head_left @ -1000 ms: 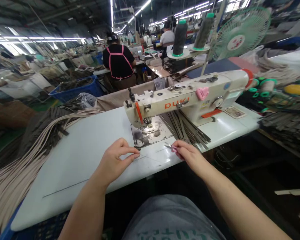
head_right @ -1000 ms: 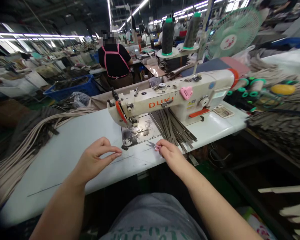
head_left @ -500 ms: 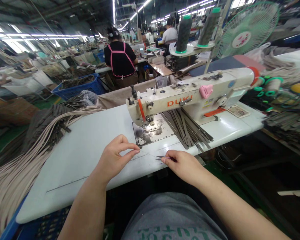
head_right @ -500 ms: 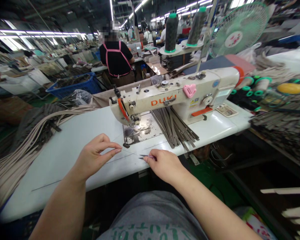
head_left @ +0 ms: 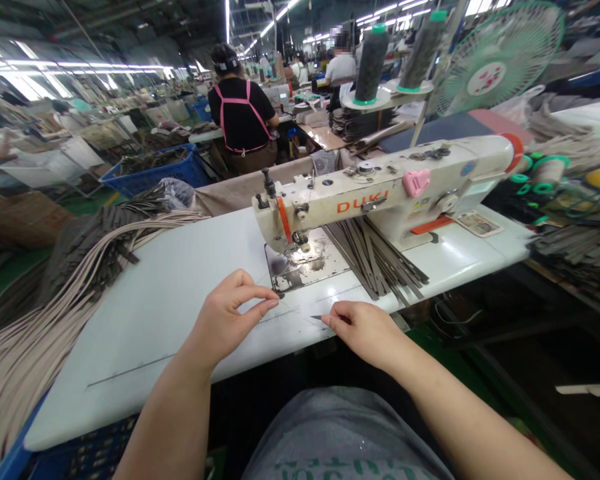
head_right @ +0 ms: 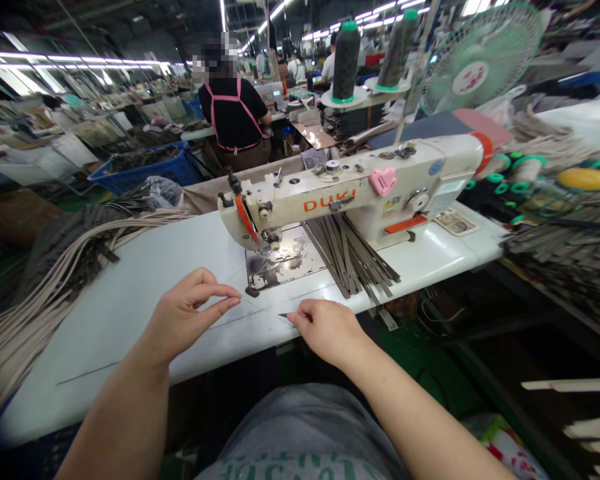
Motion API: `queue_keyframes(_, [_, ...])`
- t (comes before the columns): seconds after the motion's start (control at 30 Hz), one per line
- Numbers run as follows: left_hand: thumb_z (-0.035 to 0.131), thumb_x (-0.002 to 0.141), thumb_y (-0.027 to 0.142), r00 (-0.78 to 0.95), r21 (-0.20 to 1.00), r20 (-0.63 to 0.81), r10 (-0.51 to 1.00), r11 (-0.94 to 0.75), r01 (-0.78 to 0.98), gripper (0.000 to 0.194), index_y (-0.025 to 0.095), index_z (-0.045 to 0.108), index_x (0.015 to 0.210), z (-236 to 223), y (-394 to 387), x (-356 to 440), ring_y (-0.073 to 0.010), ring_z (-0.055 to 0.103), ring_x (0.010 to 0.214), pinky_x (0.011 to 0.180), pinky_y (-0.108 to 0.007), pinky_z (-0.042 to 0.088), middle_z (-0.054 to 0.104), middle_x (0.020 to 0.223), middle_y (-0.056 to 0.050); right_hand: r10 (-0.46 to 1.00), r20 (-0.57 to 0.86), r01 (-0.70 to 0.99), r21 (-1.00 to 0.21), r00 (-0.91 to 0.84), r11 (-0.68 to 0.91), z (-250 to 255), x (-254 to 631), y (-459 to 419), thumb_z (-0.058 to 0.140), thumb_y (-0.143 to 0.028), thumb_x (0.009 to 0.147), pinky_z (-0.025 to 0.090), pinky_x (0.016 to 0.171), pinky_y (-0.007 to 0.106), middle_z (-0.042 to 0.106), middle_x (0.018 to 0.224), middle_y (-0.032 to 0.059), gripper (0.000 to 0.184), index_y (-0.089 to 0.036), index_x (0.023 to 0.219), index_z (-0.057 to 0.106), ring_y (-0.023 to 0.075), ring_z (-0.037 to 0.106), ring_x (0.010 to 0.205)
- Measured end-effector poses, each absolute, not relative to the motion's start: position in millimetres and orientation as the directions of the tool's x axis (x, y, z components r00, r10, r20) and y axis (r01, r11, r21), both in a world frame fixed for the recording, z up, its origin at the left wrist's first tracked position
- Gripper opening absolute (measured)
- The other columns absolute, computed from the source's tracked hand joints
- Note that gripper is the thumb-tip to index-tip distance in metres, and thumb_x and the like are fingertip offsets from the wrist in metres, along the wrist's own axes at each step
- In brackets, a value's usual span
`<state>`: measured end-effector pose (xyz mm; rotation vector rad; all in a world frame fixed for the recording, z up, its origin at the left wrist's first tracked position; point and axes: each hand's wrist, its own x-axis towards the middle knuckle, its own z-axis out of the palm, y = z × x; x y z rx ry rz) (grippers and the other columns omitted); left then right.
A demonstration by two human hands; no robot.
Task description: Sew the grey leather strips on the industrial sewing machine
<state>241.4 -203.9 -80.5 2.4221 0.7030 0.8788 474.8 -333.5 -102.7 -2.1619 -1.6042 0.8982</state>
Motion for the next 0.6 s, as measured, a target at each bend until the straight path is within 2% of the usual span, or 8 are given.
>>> queue_keyframes(0.1, [0.075, 0.091, 0.022, 0.647, 0.617, 0.41, 0.642, -0.718, 0.322, 0.008, 0.026, 0.08, 0.097, -78.9, -208.1, 238.9, -0.0098, 0.049, 0.065, 0.06, -0.023, 0.04, 0.059, 0.083, 0.001, 0.933, -0.298, 0.719, -0.602, 0.201, -0.347, -108.7, 483.6, -335.6, 0.06, -0.043, 0.099, 0.027, 0.063, 0.027, 0.059, 0.073, -0.0026, 0.029, -0.022, 0.078, 0.057, 0.0156, 0.052, 0.07])
queue_keyframes(0.17, [0.074, 0.092, 0.024, 0.639, 0.666, 0.367, 0.676, -0.671, 0.327, 0.008, 0.025, 0.079, 0.097, -77.5, -214.0, 237.1, -0.0089, 0.048, 0.061, 0.057, -0.023, 0.04, 0.062, 0.085, 0.0, 0.947, -0.244, 0.688, -0.652, 0.209, -0.319, -115.7, 488.5, -336.2, 0.063, -0.046, 0.096, 0.028, 0.062, 0.027, 0.056, 0.073, -0.0032, 0.032, -0.022, 0.078, 0.051, 0.0153, 0.05, 0.069])
queue_keyframes(0.27, [0.075, 0.091, 0.027, 0.638, 0.756, 0.305, 0.707, -0.587, 0.289, 0.008, 0.024, 0.08, 0.096, -74.4, -226.4, 234.8, -0.0098, 0.051, 0.062, 0.057, -0.024, 0.042, 0.064, 0.087, -0.002, 0.976, -0.113, 0.6, -0.773, 0.186, -0.204, -126.4, 490.0, -333.7, 0.056, -0.052, 0.097, 0.031, 0.06, 0.027, 0.046, 0.066, -0.0038, 0.042, -0.022, 0.071, 0.041, 0.0148, 0.045, 0.064])
queue_keyframes(0.37, [0.078, 0.089, 0.031, 0.647, 0.842, 0.247, 0.721, -0.49, 0.225, 0.008, 0.024, 0.081, 0.093, -70.1, -240.4, 235.2, -0.0105, 0.051, 0.061, 0.053, -0.024, 0.041, 0.064, 0.084, -0.003, 0.989, 0.034, 0.488, -0.872, 0.144, -0.041, -130.6, 483.2, -325.3, 0.043, -0.047, 0.104, 0.04, 0.065, 0.028, 0.051, 0.068, -0.0011, 0.042, -0.022, 0.071, 0.048, 0.0161, 0.051, 0.067])
queue_keyframes(0.43, [0.08, 0.087, 0.032, 0.657, 0.889, 0.206, 0.725, -0.42, 0.185, 0.008, 0.025, 0.082, 0.091, -67.4, -249.1, 238.5, -0.0099, 0.049, 0.058, 0.05, -0.024, 0.039, 0.063, 0.082, -0.003, 0.98, 0.168, 0.456, -0.884, 0.106, 0.102, -128.6, 475.5, -316.4, 0.043, -0.037, 0.105, 0.046, 0.077, 0.029, 0.061, 0.083, 0.0031, 0.032, -0.02, 0.085, 0.062, 0.0179, 0.059, 0.081])
queue_keyframes(0.5, [0.083, 0.085, 0.034, 0.679, 0.932, 0.154, 0.718, -0.334, 0.142, 0.009, 0.026, 0.083, 0.089, -65.5, -256.0, 243.7, -0.011, 0.05, 0.06, 0.05, -0.024, 0.038, 0.062, 0.081, -0.003, 0.962, 0.269, 0.474, -0.853, 0.038, 0.22, -125.0, 466.9, -306.1, 0.048, -0.026, 0.102, 0.048, 0.087, 0.031, 0.065, 0.1, 0.0052, 0.023, -0.023, 0.11, 0.069, 0.0185, 0.061, 0.095])
queue_keyframes(0.57, [0.084, 0.083, 0.036, 0.704, 0.968, 0.102, 0.703, -0.235, 0.094, 0.011, 0.026, 0.084, 0.087, -64.9, -259.4, 249.3, -0.0133, 0.054, 0.065, 0.053, -0.025, 0.04, 0.062, 0.081, -0.004, 0.956, 0.287, 0.526, -0.806, -0.055, 0.272, -123.4, 459.2, -296.0, 0.051, -0.016, 0.097, 0.049, 0.091, 0.03, 0.064, 0.112, 0.0045, 0.043, -0.029, 0.136, 0.062, 0.018, 0.061, 0.103])
queue_keyframes(0.6, [0.084, 0.083, 0.038, 0.712, 0.98, 0.083, 0.697, -0.187, 0.069, 0.012, 0.026, 0.084, 0.086, -65.1, -259.3, 251.4, -0.0142, 0.055, 0.067, 0.055, -0.025, 0.042, 0.063, 0.08, -0.004, 0.956, 0.278, 0.559, -0.779, -0.098, 0.284, -124.2, 456.1, -291.6, 0.053, -0.011, 0.094, 0.049, 0.093, 0.03, 0.064, 0.117, 0.0039, 0.053, -0.032, 0.142, 0.058, 0.0178, 0.061, 0.106])
